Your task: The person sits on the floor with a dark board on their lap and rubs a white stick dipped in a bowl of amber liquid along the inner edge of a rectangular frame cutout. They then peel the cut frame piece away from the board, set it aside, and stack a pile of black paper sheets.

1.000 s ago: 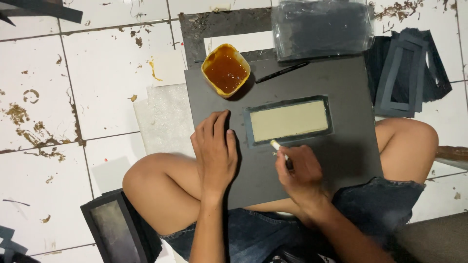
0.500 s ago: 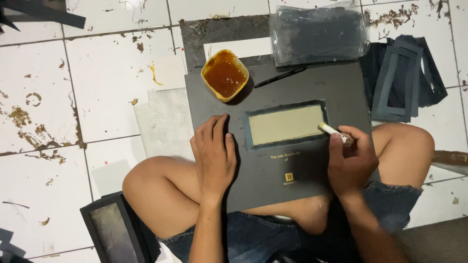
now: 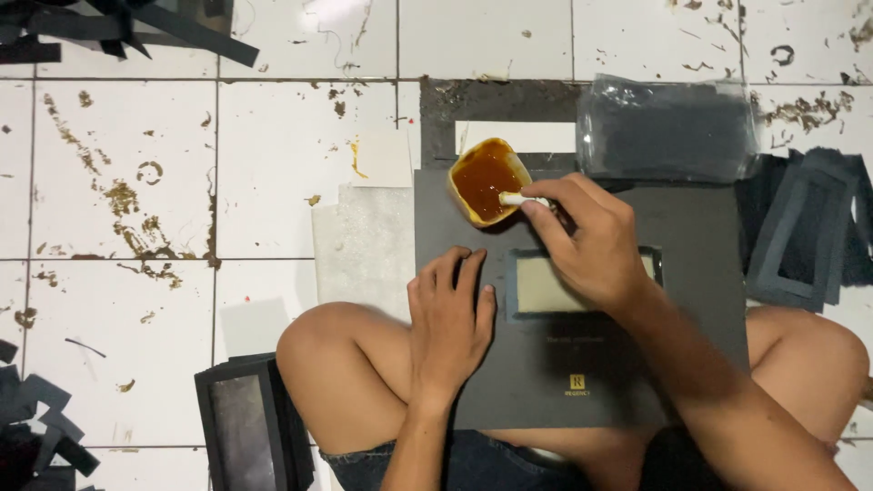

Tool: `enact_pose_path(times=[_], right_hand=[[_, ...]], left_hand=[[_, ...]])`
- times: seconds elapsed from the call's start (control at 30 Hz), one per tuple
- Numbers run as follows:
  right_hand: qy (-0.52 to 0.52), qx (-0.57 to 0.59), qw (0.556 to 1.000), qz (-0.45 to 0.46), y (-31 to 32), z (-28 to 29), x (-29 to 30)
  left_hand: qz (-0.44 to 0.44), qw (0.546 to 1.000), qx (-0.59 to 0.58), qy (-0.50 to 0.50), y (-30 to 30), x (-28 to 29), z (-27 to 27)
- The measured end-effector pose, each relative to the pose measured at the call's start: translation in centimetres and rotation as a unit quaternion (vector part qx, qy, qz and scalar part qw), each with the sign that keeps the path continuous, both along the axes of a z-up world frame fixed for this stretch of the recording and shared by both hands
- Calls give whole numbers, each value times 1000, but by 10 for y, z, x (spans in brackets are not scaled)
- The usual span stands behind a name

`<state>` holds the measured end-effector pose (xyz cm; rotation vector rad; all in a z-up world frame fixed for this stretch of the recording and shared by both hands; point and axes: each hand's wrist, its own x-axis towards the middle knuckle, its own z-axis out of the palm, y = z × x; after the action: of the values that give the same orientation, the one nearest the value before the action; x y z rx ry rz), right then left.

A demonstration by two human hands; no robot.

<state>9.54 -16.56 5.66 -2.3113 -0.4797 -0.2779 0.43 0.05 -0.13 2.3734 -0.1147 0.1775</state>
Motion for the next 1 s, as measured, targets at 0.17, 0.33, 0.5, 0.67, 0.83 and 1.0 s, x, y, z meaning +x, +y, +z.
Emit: enact_pose_path(times=[0.17, 0.33, 0.5, 0.67, 0.83, 1.0], right_hand=[[-45, -103, 990, 87, 19, 0, 37], [3, -168, 980, 107, 18, 13, 41], [151, -7, 987, -55, -3, 20, 35], [309, 262, 908, -112, -16, 16, 18], [349, 432, 826, -94, -32, 31, -1], [343, 560, 754, -10, -44, 60, -18]], left_hand=[[2, 1000, 3, -5, 2, 0, 0], [5, 1000, 8, -14, 2, 0, 3], [4, 1000, 7, 1, 2, 0, 3], [-1, 1000, 1, 1, 2, -2, 3], [-9, 1000, -6, 5, 3, -3, 9], [17, 999, -33, -33, 0, -4, 9]])
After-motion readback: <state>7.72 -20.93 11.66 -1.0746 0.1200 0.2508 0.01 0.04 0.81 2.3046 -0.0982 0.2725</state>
